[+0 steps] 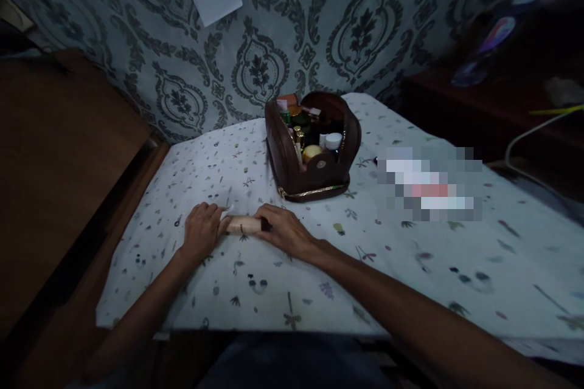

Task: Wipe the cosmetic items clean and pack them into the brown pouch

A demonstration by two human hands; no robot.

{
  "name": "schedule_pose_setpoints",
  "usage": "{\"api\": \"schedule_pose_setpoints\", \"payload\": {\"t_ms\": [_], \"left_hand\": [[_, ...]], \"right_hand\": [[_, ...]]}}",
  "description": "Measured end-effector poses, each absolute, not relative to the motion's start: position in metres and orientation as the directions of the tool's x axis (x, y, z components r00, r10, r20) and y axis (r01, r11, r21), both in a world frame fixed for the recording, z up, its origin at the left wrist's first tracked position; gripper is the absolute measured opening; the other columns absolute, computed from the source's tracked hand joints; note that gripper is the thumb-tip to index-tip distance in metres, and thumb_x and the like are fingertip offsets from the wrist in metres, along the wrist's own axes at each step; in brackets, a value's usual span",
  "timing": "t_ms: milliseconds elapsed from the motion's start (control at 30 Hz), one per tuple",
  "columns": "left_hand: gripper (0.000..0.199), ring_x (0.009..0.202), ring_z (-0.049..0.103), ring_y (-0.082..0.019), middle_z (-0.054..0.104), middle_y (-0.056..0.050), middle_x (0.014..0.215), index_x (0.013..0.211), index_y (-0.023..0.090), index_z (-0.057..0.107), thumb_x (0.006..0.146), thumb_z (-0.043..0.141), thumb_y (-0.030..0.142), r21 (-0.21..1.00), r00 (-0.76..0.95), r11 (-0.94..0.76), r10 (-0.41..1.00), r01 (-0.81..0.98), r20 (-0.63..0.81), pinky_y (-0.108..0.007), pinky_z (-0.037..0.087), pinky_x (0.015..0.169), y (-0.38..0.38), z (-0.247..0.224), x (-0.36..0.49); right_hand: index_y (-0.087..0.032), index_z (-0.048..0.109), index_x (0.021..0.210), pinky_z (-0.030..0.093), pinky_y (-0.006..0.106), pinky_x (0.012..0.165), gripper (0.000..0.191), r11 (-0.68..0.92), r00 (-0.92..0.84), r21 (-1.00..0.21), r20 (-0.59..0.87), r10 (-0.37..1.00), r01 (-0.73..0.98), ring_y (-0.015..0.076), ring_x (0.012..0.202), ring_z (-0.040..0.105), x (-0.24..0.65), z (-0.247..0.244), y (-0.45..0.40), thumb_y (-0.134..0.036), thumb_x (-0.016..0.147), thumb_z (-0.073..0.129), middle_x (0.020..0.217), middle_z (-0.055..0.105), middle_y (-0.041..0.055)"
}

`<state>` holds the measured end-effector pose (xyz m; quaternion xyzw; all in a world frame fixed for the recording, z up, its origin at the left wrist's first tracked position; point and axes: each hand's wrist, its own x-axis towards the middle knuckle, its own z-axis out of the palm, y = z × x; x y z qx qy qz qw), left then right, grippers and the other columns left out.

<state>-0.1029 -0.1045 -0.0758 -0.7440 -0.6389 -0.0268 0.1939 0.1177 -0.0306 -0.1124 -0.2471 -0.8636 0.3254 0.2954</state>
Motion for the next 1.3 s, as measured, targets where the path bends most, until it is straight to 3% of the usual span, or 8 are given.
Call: {"api": "schedule_pose_setpoints", "payload": {"t_ms": [200,400,533,733,867,1000,1200,1300], "left_hand": [[0.035,0.084,0.055,-0.025,0.064,-0.008,0.082,0.085,0.019,0.064,0.098,0.042,0.043,-0.293,0.109,-0.034,0.964,0.956,0.243,-0.034,0.039,0.07,-0.111,-0.073,-0.122],[0.035,0.08,0.061,-0.023,0.067,-0.008,0.081,0.081,0.017,0.064,0.098,0.044,0.04,-0.206,0.01,0.05,0.96,0.977,0.279,-0.029,0.036,0.058,-0.104,-0.079,-0.139],[0.038,0.07,0.062,-0.021,0.066,-0.007,0.069,0.072,0.017,0.063,0.097,0.045,0.038,-0.192,0.04,0.031,0.933,0.981,0.357,-0.029,0.037,0.059,-0.084,-0.078,-0.144],[0.039,0.073,0.06,-0.021,0.065,-0.007,0.071,0.072,0.019,0.062,0.099,0.04,0.036,-0.205,0.145,-0.05,0.864,0.978,0.483,-0.029,0.039,0.061,-0.066,-0.073,-0.143],[0.036,0.073,0.057,-0.021,0.063,-0.005,0.072,0.076,0.02,0.062,0.099,0.039,0.034,-0.239,0.244,-0.13,0.801,0.962,0.546,-0.03,0.041,0.063,-0.077,-0.085,-0.149],[0.034,0.076,0.057,-0.021,0.064,-0.006,0.078,0.079,0.019,0.062,0.1,0.039,0.032,-0.251,0.245,-0.135,0.841,0.958,0.483,-0.03,0.043,0.065,-0.098,-0.092,-0.154],[0.031,0.084,0.06,-0.023,0.065,-0.007,0.084,0.085,0.019,0.062,0.099,0.038,0.032,-0.202,0.059,0.003,0.95,0.979,0.305,-0.031,0.045,0.068,-0.116,-0.074,-0.144],[0.027,0.088,0.061,-0.023,0.067,-0.008,0.091,0.101,0.018,0.06,0.099,0.036,0.03,-0.098,-0.043,0.081,0.94,0.992,0.339,-0.032,0.047,0.07,-0.113,-0.062,-0.126]], "right_hand": [[-0.019,0.059,0.097,0.048,0.028,0.073,0.018,0.662,-0.72,-0.714,0.334,0.609,0.228,0.0181,0.085,0.061,0.117,-0.113,-0.03,-0.022,0.081,0.068,0.094,0.065,0.0041],[-0.019,0.06,0.096,0.047,0.028,0.07,0.017,0.651,-0.71,-0.73,0.343,0.615,0.21,0.0177,0.081,0.061,0.117,-0.113,-0.03,-0.022,0.082,0.068,0.093,0.065,0.0045],[-0.019,0.06,0.095,0.048,0.028,0.07,0.017,0.66,-0.652,-0.728,0.413,0.637,0.184,0.0183,0.08,0.061,0.118,-0.114,-0.028,-0.018,0.08,0.068,0.09,0.064,0.0042],[-0.019,0.055,0.1,0.05,0.036,0.083,0.022,0.742,-0.561,-0.632,0.54,0.628,0.222,0.0232,0.096,0.06,0.118,-0.12,-0.024,-0.013,0.082,0.065,0.102,0.063,0.0089],[-0.019,0.055,0.094,0.049,0.033,0.079,0.022,0.754,-0.643,-0.599,0.47,0.605,0.271,0.0222,0.093,0.058,0.12,-0.119,-0.026,-0.009,0.079,0.067,0.098,0.062,0.0075],[-0.018,0.056,0.096,0.047,0.03,0.074,0.02,0.745,-0.706,-0.613,0.404,0.582,0.263,0.0201,0.087,0.057,0.123,-0.113,-0.029,-0.02,0.081,0.069,0.095,0.061,0.0062],[-0.016,0.065,0.092,0.045,0.037,0.082,0.023,0.735,-0.727,-0.547,0.298,0.619,0.401,0.0247,0.092,0.055,0.122,-0.104,-0.027,-0.035,0.08,0.07,0.091,0.061,0.0083],[-0.017,0.067,0.09,0.045,0.035,0.079,0.023,0.729,-0.728,-0.536,0.274,0.628,0.426,0.0244,0.091,0.056,0.122,-0.104,-0.025,-0.039,0.081,0.068,0.091,0.062,0.0083]]}}
